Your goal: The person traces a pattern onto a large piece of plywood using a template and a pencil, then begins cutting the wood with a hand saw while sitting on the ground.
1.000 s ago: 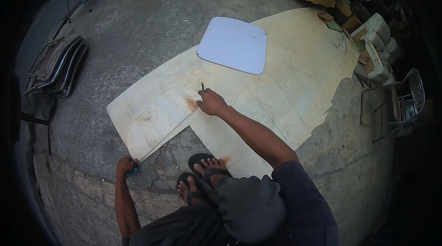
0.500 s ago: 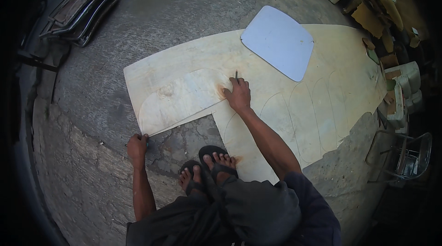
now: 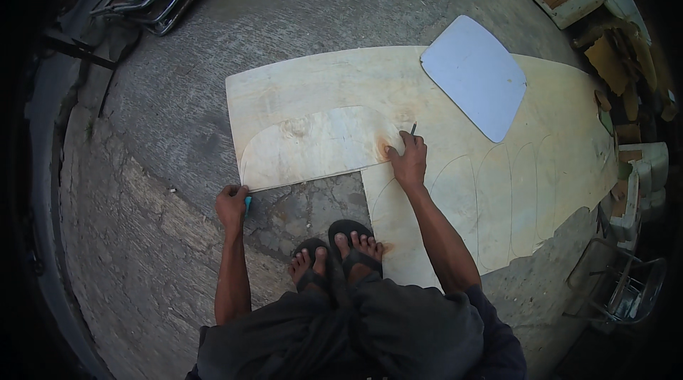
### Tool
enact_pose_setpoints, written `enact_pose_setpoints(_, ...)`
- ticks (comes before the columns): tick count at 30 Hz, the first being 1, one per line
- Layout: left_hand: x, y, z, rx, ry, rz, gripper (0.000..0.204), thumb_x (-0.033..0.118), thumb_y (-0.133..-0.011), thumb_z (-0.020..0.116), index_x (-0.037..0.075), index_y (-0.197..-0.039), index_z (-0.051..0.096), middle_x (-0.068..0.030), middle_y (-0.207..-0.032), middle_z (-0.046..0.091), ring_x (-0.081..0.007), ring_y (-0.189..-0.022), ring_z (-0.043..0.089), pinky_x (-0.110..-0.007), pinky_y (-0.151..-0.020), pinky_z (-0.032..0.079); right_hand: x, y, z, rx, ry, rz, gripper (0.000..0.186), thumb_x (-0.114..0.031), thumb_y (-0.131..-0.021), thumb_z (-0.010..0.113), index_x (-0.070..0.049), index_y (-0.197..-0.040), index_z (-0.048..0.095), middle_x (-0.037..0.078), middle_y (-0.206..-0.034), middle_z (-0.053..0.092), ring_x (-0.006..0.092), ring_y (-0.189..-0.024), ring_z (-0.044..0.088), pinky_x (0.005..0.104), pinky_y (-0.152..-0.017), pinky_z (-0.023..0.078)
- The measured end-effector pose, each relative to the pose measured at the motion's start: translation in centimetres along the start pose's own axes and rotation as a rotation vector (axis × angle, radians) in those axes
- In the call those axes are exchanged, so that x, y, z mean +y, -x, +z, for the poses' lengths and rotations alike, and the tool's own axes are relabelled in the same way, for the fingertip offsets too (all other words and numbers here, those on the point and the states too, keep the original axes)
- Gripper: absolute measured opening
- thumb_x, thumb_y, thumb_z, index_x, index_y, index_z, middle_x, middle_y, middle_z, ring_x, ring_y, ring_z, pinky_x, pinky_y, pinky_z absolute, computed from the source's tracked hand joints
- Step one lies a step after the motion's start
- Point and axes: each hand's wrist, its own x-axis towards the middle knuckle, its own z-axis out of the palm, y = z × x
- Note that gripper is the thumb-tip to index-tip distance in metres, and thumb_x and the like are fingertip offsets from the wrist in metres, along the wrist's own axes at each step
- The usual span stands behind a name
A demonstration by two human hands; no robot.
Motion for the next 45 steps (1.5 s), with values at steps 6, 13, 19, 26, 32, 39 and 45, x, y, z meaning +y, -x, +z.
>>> enact_pose_setpoints(6, -0.6, -0.2, 0.0, -0.002, 0.123, -0.024, 0.029, 0.025, -0.084, 0.079, 0.000, -0.098, 0.078, -0.0149, -0.087, 0.076, -0.0256, -0.079, 0.072, -0.041, -0.074, 0.053, -0.2, 0.0, 0.1, -0.033, 0.008, 0.018, 0.058, -0.026, -0.083, 0.080, -0.003, -0.134, 0.062, 0.019, -0.123, 0.058, 0.0374, -0.115, 0.054, 0.0458, -0.100, 0.046)
enact_pose_setpoints(13, -0.4, 0.1, -0.2, -0.010, 0.177, -0.011, 0.028, 0.022, -0.085, 0.079, -0.004, -0.093, 0.077, -0.0131, -0.080, 0.074, -0.0192, -0.071, 0.065, -0.038, -0.069, 0.051, 0.0, 0.3, 0.2, -0.002, 0.020, -0.001, 0.058, -0.027, -0.083, 0.080, -0.001, -0.133, 0.063, 0.018, -0.118, 0.060, 0.0348, -0.113, 0.056, 0.0438, -0.099, 0.046)
enact_pose_setpoints(19, -0.3, 0.3, -0.2, -0.008, 0.178, -0.028, 0.027, 0.023, -0.085, 0.079, -0.004, -0.091, 0.077, -0.0124, -0.079, 0.074, -0.0188, -0.070, 0.064, -0.038, -0.068, 0.050, 0.2, 0.3, 0.0, -0.006, 0.018, -0.013, 0.058, -0.026, -0.083, 0.079, -0.001, -0.132, 0.063, 0.018, -0.117, 0.060, 0.0349, -0.111, 0.056, 0.0441, -0.099, 0.046)
enact_pose_setpoints(26, -0.4, 0.1, -0.3, -0.037, 0.184, -0.046, 0.027, 0.025, -0.083, 0.080, -0.001, -0.093, 0.079, -0.0139, -0.083, 0.076, -0.0236, -0.073, 0.070, -0.040, -0.070, 0.052, 0.3, 0.4, 0.1, 0.006, 0.013, -0.021, 0.057, -0.026, -0.083, 0.079, -0.001, -0.132, 0.063, 0.018, -0.117, 0.059, 0.0351, -0.111, 0.056, 0.0443, -0.099, 0.046)
enact_pose_setpoints(32, -0.3, 0.4, -0.1, -0.004, 0.191, -0.041, 0.027, 0.024, -0.084, 0.080, -0.002, -0.089, 0.078, -0.0122, -0.078, 0.074, -0.0202, -0.071, 0.066, -0.040, -0.067, 0.050, 0.3, 0.3, 0.0, 0.002, 0.029, -0.029, 0.057, -0.026, -0.083, 0.079, -0.001, -0.132, 0.063, 0.018, -0.117, 0.059, 0.0354, -0.111, 0.055, 0.0442, -0.098, 0.046)
enact_pose_setpoints(39, -0.4, -0.2, -0.5, -0.030, 0.172, -0.057, 0.028, 0.025, -0.083, 0.080, -0.002, -0.088, 0.077, -0.0103, -0.075, 0.072, -0.0184, -0.067, 0.064, -0.038, -0.064, 0.049, 0.3, 0.2, 0.0, 0.003, 0.025, -0.028, 0.058, -0.026, -0.082, 0.080, -0.002, -0.132, 0.063, 0.018, -0.117, 0.060, 0.0353, -0.113, 0.056, 0.0445, -0.099, 0.047)
enact_pose_setpoints(45, -0.5, -0.2, -1.0, -0.055, 0.174, -0.048, 0.028, 0.025, -0.082, 0.081, -0.002, -0.087, 0.077, -0.0095, -0.074, 0.072, -0.0177, -0.067, 0.063, -0.038, -0.064, 0.049, 0.5, 0.2, 0.3, -0.002, 0.007, -0.034, 0.056, -0.025, -0.082, 0.080, -0.002, -0.131, 0.064, 0.018, -0.118, 0.060, 0.0343, -0.111, 0.058, 0.0440, -0.098, 0.048)
